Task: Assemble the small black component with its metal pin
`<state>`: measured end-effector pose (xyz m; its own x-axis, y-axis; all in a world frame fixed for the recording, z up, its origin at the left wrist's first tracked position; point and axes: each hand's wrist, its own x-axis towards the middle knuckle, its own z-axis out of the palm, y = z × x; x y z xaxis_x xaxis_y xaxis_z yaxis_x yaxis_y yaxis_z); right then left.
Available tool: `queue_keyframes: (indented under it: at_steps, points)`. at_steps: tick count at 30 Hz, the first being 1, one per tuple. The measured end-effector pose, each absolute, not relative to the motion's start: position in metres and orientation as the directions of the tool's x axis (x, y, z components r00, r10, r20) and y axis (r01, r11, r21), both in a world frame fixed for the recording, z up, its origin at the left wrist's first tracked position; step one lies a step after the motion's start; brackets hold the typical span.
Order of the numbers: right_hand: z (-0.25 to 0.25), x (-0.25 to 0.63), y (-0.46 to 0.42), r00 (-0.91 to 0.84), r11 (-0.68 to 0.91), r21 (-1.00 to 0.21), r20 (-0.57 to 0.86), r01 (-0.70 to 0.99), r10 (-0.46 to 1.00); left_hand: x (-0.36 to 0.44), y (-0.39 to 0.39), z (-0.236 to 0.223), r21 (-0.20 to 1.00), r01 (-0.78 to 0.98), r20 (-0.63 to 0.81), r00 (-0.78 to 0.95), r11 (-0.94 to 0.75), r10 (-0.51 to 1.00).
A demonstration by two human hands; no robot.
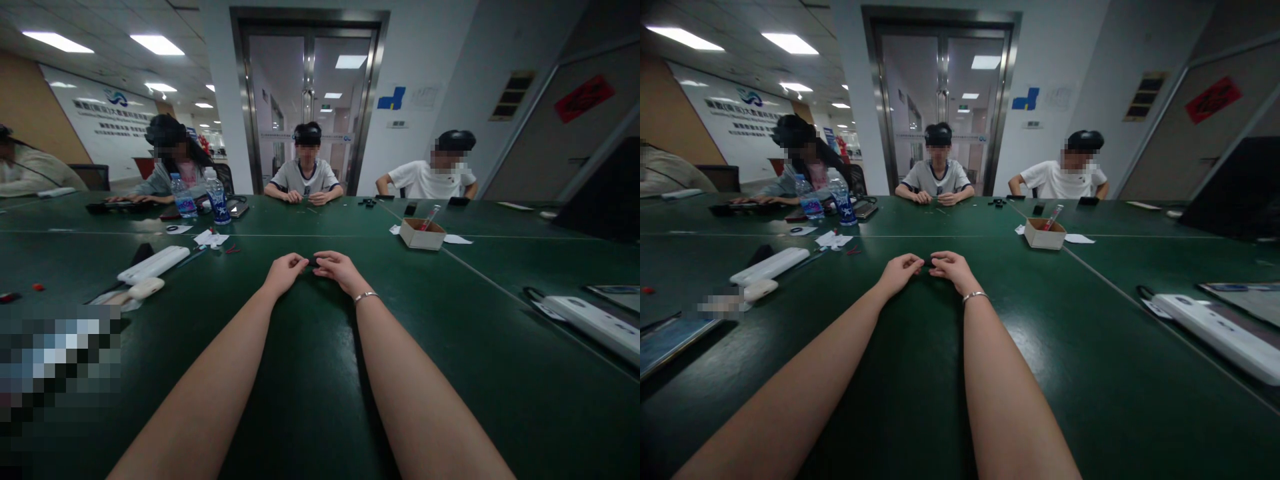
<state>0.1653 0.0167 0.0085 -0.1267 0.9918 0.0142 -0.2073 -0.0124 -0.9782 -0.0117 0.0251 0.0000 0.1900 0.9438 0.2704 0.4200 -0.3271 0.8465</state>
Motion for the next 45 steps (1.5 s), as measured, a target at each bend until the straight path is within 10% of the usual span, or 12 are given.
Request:
queue_keyframes:
  at_steps: [45]
  points:
    - [0.013,0.166,0.013,-0.225,-0.037,-0.974,0.015,-0.225,0.974,-0.013,0.021,0.005,0.795,0.545,0.251,0.104,-0.266,0.962]
